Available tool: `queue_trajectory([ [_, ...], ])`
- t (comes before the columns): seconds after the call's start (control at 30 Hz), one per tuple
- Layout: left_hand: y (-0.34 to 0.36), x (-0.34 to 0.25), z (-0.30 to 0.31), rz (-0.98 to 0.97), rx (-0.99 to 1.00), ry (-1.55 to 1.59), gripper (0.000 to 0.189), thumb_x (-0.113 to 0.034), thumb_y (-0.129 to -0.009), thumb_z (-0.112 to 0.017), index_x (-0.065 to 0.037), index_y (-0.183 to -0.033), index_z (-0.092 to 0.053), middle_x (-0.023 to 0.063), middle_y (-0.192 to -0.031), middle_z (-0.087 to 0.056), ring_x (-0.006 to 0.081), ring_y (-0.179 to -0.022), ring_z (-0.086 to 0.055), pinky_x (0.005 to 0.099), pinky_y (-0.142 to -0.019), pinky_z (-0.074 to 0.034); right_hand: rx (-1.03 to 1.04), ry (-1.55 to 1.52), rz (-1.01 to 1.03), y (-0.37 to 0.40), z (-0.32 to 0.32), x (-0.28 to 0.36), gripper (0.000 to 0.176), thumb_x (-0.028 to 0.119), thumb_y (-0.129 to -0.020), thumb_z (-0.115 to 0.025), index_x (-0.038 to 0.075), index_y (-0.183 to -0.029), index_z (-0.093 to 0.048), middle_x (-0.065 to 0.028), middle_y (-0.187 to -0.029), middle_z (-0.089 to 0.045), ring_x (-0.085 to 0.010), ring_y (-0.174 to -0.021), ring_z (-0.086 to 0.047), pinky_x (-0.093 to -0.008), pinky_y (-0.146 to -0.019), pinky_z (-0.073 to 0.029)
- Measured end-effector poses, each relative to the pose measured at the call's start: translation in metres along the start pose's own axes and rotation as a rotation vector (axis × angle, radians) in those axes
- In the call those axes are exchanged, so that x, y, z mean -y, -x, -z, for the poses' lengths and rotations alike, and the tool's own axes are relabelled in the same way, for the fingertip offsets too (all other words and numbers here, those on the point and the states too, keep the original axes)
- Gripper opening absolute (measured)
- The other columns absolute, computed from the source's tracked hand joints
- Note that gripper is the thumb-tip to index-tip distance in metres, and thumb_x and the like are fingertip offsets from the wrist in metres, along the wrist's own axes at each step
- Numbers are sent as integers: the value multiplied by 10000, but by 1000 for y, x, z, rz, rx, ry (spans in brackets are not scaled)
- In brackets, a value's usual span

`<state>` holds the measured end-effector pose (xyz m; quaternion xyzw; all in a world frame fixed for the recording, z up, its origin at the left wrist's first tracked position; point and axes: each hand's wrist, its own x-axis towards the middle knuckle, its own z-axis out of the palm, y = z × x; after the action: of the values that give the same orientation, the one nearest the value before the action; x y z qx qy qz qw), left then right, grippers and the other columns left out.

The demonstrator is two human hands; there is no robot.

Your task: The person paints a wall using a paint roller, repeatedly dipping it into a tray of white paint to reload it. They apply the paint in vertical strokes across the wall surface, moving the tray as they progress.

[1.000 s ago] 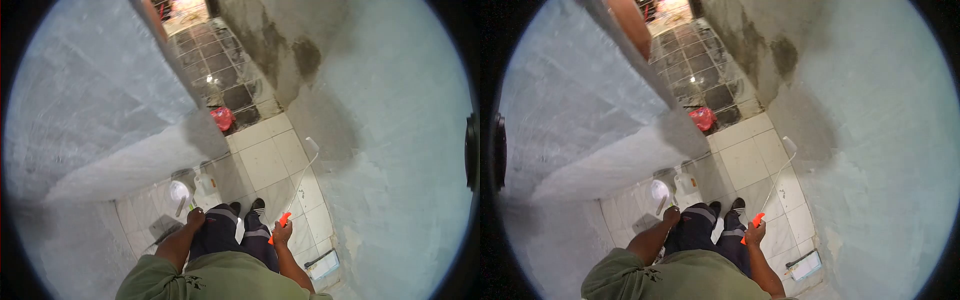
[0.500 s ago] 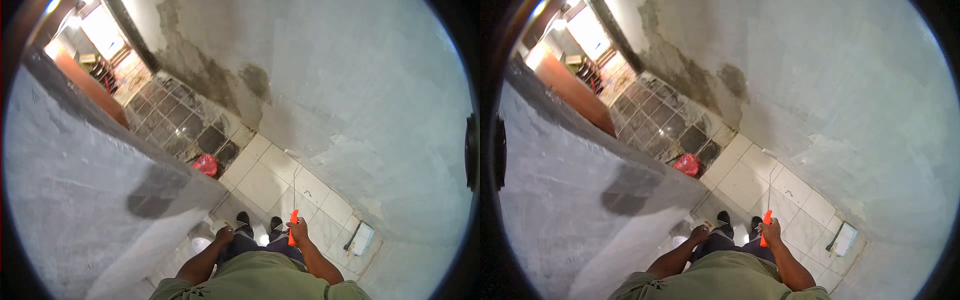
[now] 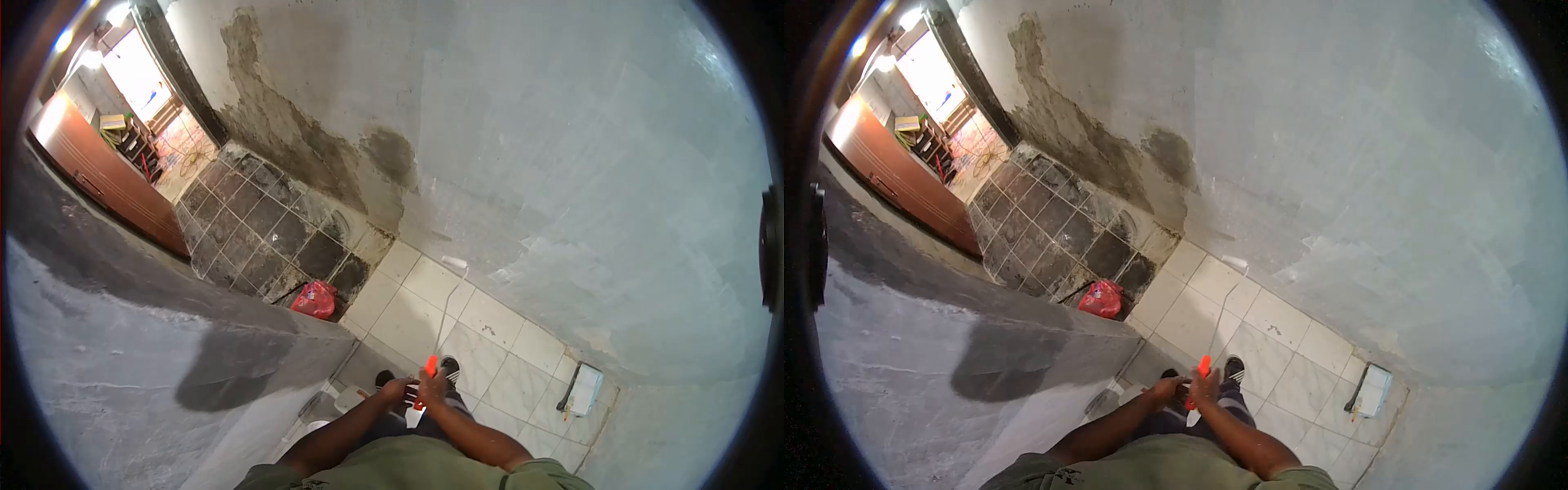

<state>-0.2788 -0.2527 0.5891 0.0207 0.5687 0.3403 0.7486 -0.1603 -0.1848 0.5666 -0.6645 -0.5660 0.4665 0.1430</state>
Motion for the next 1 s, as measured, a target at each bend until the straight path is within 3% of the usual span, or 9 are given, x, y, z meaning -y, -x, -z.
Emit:
queue_trajectory([
  [0.1,-55,19,-4,34,-124,172,525,-436,-1045,-359,-14,-1232,-609,210,-1097,-689,323,-987,-680,453,-861,-516,38,-106,-35,-6,-37,-20,540,457,-919,-623,-52,-1048,-502,-258,-1014,-565,-432,-960,-585,-497,-842,-455],
  [0.17,-84,35,7,-218,-341,-213,600,-503,-1046,-356,-4,-1316,-551,152,-1248,-632,299,-1139,-606,406,-986,-460,70,-175,-54,-21,-67,-47,547,474,-943,-595,-55,-1040,-498,-258,-1016,-557,-425,-957,-577,-494,-838,-450],
  [0.23,-78,13,4,-197,-381,-200,651,-534,-1035,-358,30,-1300,-546,208,-1315,-599,335,-1190,-591,407,-990,-457,102,-224,25,-43,-90,-70,427,399,-1019,-524,-25,-1071,-497,-122,-900,-559,-200,-799,-550,-398,-700,-469],
  [0.27,-76,6,1,-259,-515,-349,618,-507,-1035,-341,36,-1197,-587,260,-1227,-619,408,-1151,-591,458,-966,-457,247,-370,-14,-44,-73,-46,490,450,-997,-524,-38,-1038,-513,-242,-1010,-562,-376,-921,-577,-446,-801,-457],
  [0.3,-76,0,-1,-319,-646,-501,607,-480,-1036,-324,42,-1095,-628,312,-1139,-638,481,-1111,-590,510,-942,-457,261,-364,-16,-52,-73,-49,490,450,-997,-524,-38,-1038,-513,-242,-1010,-562,-376,-921,-577,-446,-801,-457],
  [0.43,-102,-10,19,-182,-746,-489,609,-525,-1008,-405,32,-1068,-643,303,-1080,-660,486,-1053,-615,525,-888,-486,455,-197,200,-103,-56,-61,382,368,-984,-562,-11,-1031,-564,-226,-1011,-601,-367,-893,-604,-438,-815,-474],
  [0.5,-126,-4,41,-183,-812,-859,554,-534,-945,-559,4,-1051,-644,269,-938,-689,465,-949,-653,536,-799,-512,416,-7,237,-140,-46,-78,353,324,-946,-620,-7,-1062,-574,-229,-1033,-605,-386,-923,-608,-450,-842,-477],
  [0.8,-284,68,167,-276,-832,-634,526,-509,-898,-656,-24,-1101,-650,229,-1034,-698,416,-997,-662,477,-851,-512,414,392,397,-338,-28,-222,328,273,-876,-682,-3,-1042,-619,-203,-905,-672,-371,-853,-669,-433,-786,-527],
  [1.0,-372,97,212,-370,-946,-590,508,-532,-895,-641,-44,-1035,-664,188,-921,-711,394,-893,-679,469,-774,-514,433,614,587,-448,-16,-239,330,249,-884,-674,-2,-1094,-629,-200,-945,-662,-343,-828,-674,-433,-777,-533],
])
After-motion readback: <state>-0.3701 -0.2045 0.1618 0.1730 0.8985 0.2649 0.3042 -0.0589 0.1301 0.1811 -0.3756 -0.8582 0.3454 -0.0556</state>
